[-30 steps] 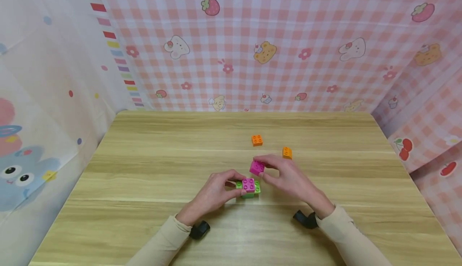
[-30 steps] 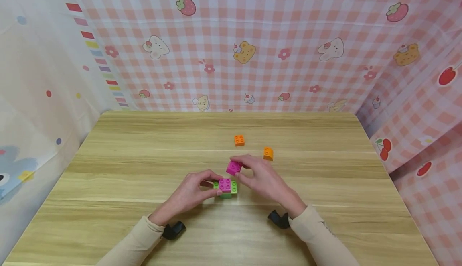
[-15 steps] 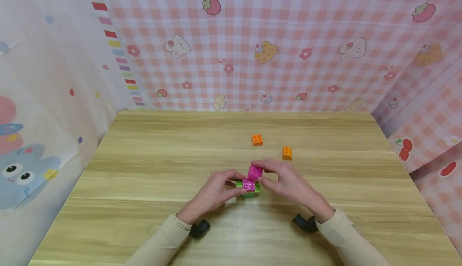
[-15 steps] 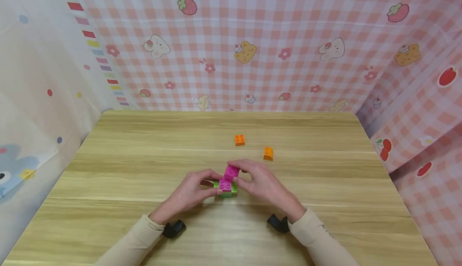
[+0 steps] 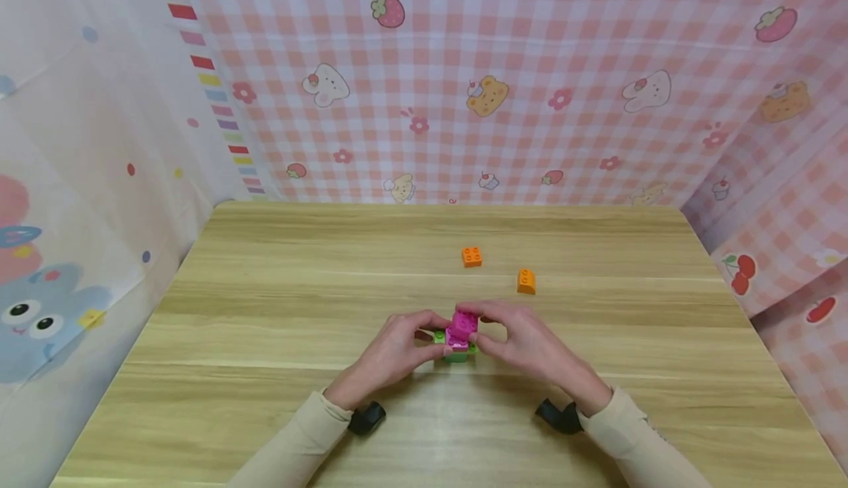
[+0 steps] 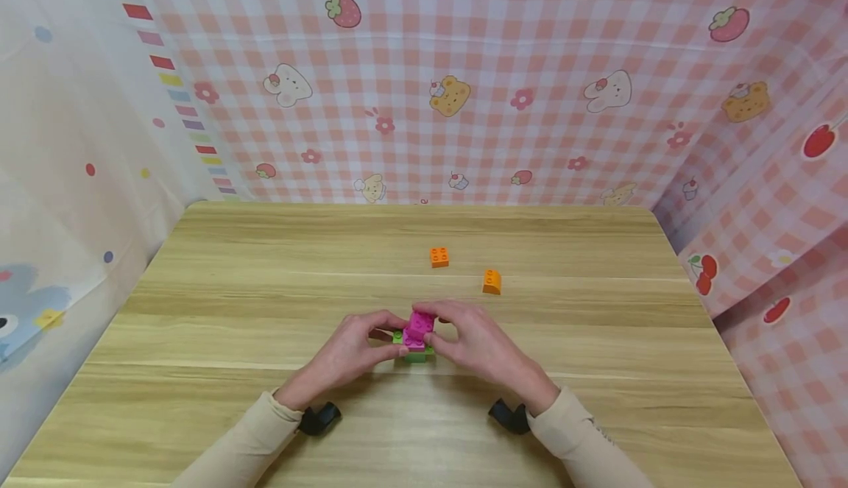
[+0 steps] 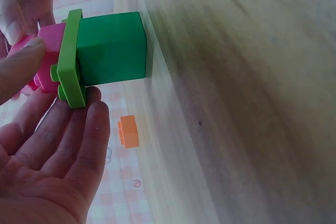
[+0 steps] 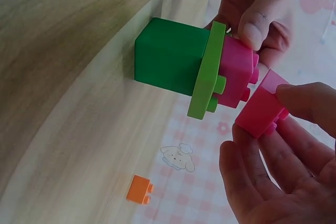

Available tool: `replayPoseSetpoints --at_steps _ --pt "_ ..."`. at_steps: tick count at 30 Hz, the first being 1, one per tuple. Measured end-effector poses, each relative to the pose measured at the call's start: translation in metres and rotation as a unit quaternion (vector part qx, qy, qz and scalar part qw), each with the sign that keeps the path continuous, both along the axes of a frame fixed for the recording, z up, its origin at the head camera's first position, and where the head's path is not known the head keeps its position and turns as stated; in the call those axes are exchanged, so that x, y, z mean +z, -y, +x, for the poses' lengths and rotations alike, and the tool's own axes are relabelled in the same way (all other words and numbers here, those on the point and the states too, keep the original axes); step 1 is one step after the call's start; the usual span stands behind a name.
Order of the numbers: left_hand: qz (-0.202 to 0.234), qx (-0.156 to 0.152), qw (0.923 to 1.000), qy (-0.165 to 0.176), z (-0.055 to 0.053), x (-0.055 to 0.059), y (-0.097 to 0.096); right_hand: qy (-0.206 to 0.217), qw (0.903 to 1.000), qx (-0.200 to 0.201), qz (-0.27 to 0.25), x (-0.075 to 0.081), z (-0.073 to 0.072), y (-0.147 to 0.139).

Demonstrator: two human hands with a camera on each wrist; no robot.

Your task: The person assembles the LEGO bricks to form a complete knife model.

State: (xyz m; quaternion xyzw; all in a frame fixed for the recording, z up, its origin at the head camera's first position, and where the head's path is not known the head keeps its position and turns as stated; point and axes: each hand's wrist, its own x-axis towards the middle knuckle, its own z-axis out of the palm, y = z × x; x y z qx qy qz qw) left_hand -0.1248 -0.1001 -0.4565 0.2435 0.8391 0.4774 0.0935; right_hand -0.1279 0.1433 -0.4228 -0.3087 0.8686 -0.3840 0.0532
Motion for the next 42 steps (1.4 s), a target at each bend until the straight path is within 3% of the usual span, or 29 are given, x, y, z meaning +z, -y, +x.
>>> replayPoseSetpoints --at_steps 9,20,28,35,42 --pt "0.001 0.001 1.0 0.008 -0.0001 -0.0001 0.0003 -0.004 0.9999 0.012 -0.003 0.0003 0.0025 0.0021" --pt "-0.009 0.006 0.9999 0.013 -0.0001 0.0 0.0005 -0.045 0.9982 0.036 0.013 -0.002 0.003 0.0029" --pt "-0.018 0.003 0.9997 0.016 -0.0003 0.0005 0.0015 -0.055 0.9979 0.025 0.026 0.0015 0.0047 0.0047" --pt "-0.024 -0.002 0.9997 0.009 -0.0018 -0.0006 0.0015 -0.093 0.9934 0.066 0.017 0.002 -0.0004 0.0009" --pt "-0.026 -0.007 0.9996 0.005 -0.0034 -0.0016 0.0004 -0.117 0.9883 0.089 0.04 0.0042 -0.0041 0.0021"
